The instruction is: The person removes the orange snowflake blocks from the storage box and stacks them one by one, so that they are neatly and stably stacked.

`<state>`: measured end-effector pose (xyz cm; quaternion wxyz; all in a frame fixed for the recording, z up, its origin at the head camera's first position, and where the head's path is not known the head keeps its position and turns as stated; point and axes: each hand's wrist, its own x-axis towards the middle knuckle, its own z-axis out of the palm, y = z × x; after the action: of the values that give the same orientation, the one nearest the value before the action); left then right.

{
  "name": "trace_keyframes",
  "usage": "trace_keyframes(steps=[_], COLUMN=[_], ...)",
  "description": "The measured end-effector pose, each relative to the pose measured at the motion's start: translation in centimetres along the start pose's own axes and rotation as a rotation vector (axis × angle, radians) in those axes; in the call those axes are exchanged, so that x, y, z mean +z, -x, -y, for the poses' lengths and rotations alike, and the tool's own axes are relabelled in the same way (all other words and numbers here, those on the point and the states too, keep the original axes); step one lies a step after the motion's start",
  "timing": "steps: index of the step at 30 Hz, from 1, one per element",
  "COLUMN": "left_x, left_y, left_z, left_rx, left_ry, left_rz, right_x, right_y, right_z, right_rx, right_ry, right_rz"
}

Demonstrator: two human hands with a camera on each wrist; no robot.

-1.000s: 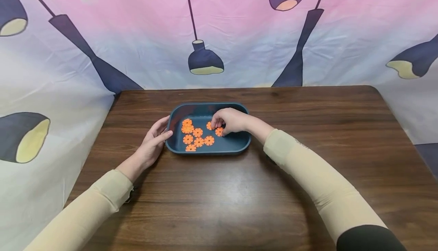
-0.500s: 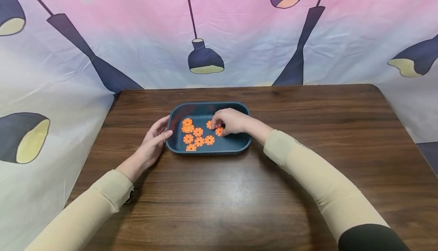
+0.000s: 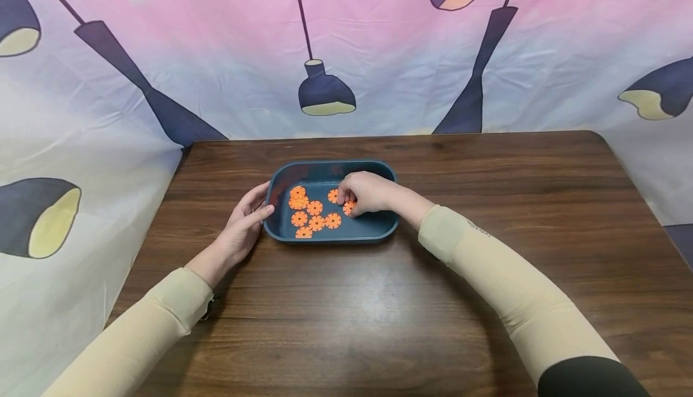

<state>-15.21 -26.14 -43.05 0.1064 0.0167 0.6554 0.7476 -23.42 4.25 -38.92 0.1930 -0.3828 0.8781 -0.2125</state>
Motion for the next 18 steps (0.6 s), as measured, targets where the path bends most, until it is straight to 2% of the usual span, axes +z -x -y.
trace_keyframes(steps=[8,18], left_x=[0.1,0.0], left_y=[0.2,0.0], left_z=[-0.1,-0.1], left_rx=[-0.01,-0.011], left_ry=[0.002,0.011], left_rz=[-0.003,-0.005], right_x=[-0.6,-3.7], right_y=[-0.1,1.4], right_z=[0.1,-0.5], right_rx=[-0.007,-0.04], right_ry=[-0.014,-0.193], right_rz=[0.018,-0.059])
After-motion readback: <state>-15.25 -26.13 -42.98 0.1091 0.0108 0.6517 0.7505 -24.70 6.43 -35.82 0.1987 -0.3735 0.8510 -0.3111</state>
